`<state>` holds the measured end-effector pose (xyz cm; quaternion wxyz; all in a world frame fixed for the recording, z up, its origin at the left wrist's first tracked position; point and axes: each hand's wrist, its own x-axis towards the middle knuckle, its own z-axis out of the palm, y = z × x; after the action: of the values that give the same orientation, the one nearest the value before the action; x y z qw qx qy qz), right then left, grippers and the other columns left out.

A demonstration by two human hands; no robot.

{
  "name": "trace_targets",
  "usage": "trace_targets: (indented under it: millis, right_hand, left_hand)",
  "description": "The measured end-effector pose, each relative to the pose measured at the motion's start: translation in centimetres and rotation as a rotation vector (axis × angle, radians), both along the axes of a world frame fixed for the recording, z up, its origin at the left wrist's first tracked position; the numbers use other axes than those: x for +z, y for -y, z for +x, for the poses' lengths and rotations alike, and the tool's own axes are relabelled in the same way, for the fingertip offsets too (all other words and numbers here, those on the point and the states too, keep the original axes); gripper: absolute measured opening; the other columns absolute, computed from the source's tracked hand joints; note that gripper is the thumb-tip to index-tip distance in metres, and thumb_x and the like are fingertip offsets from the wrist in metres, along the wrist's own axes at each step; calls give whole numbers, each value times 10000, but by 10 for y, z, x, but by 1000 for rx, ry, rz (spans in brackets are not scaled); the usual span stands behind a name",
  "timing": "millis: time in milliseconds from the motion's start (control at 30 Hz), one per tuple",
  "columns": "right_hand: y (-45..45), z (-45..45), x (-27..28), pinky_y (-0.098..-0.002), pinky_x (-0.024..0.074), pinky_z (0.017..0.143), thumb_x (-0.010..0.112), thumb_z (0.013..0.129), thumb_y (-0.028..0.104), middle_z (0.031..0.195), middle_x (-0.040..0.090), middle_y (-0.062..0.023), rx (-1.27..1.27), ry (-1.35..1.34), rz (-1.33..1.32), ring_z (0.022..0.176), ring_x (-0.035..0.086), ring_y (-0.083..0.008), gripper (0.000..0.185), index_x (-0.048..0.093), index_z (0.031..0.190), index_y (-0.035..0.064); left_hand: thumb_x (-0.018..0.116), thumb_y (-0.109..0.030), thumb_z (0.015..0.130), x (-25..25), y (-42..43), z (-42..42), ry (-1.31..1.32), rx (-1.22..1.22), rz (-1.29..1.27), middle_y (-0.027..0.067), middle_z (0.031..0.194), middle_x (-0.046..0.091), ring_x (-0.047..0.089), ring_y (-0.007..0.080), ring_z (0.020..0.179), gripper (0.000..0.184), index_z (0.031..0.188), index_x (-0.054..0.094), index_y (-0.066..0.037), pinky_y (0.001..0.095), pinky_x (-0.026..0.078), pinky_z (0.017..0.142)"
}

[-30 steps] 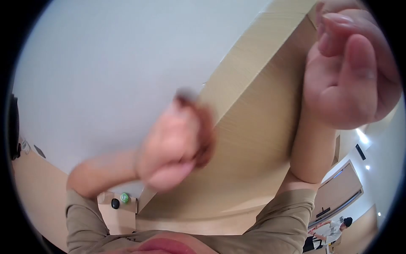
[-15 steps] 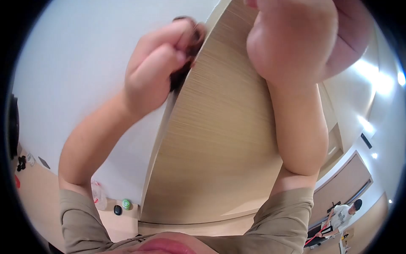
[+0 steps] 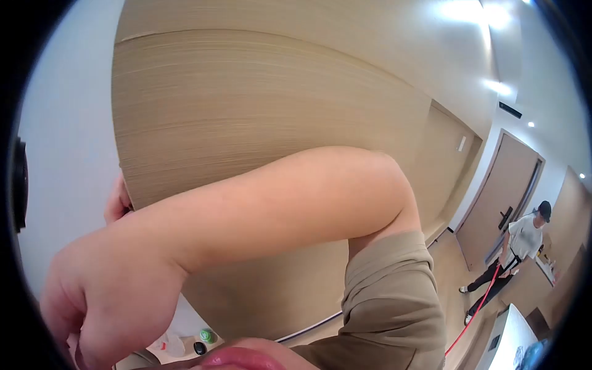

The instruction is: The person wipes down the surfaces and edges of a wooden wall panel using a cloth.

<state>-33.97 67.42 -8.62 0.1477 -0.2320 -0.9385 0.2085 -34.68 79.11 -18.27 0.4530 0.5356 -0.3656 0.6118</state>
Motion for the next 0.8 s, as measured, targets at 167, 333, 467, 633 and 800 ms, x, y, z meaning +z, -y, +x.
trace_targets:
  millis: [167,333,467,633,800]
  right_hand:
    - [30,51,7,-376,380,610,488,862,124,720,559,-112,-68,-189,-528,667,471,-211,260,647,982,-44]
    - [67,131,7,-370,384,611,499,859,127,725,563,-106,-106,-302,-696,672,478,-206,255,648,980,-42]
    - [71,169,7,-365,388,611,508,856,129,729,566,-102,-137,-340,-754,675,483,-201,251,648,978,-40]
    - [94,234,14,-359,393,612,519,853,132,734,569,-97,-185,-365,-778,680,490,-196,247,649,976,-38]
    - [129,313,30,-353,398,613,530,850,135,738,573,-92,-214,-391,-799,684,497,-190,243,650,974,-36]
  left_hand:
    - [417,-172,696,40,37,30,-219,-5,-127,60,803,372,337,178,800,187,724,257,-81,329,318,747]
    - [401,-153,851,95,48,120,-243,-241,75,56,928,468,420,130,872,134,866,434,-24,255,355,825]
    - [380,-112,964,122,71,161,-100,-6,-300,94,1092,578,517,115,1001,309,1187,515,54,245,408,885]
    - [392,-116,1026,120,74,227,-182,-14,-144,121,1197,615,584,125,1062,380,1340,475,83,237,451,918]
    - [390,-108,1031,125,111,316,-105,-18,-70,151,1280,595,575,150,1152,407,1375,447,101,257,445,975]
